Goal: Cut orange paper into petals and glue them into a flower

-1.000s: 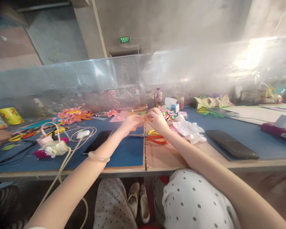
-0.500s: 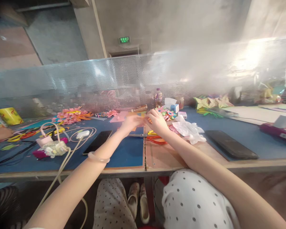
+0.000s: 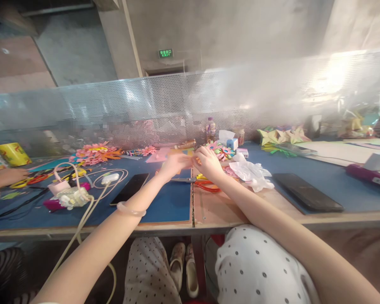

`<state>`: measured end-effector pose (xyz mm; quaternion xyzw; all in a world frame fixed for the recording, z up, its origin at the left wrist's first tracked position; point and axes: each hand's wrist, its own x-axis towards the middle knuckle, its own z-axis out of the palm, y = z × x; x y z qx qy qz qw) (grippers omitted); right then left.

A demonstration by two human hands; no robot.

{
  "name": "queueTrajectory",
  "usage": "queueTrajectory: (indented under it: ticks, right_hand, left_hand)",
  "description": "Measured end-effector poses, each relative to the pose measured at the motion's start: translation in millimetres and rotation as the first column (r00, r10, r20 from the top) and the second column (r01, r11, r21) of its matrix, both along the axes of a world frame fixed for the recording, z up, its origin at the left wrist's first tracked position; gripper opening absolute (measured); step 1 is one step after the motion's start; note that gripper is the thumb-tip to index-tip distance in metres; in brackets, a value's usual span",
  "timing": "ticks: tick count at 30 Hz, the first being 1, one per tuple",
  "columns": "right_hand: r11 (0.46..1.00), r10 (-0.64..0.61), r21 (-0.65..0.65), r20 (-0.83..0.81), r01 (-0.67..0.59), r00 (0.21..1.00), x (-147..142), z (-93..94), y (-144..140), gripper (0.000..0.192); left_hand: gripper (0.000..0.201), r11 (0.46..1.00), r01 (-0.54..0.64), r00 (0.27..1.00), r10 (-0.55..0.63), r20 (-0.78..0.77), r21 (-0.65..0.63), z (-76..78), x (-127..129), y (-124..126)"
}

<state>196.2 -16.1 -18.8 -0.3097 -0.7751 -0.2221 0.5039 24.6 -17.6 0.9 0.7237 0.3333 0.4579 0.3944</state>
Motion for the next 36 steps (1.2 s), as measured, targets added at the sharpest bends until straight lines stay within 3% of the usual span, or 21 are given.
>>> queueTrajectory:
  ticks: [12, 26, 36]
  right_hand:
    - [0.999, -0.017, -0.049, -0.003, 0.017, 1.000, -1.5, -2.4, 1.3, 0.007]
    - [0.980, 0.146, -0.117, -0.137, -0.162, 0.980, -1.6, -1.5, 4.0, 0.007]
    - [0.980, 0.129, -0.134, -0.122, -0.145, 0.984, -2.0, -3.7, 5.5, 0.011]
  left_hand:
    - [0.016, 0.998, -0.034, 0.997, 0.037, -0.063, 0.049, 1.8, 1.6, -0.7]
    - [0.016, 0.987, 0.000, 0.996, 0.014, -0.085, 0.160, -2.6, -1.9, 8.2]
    - [0.008, 0.990, -0.029, 0.997, 0.039, -0.073, 0.137, 1.3, -1.4, 4.6]
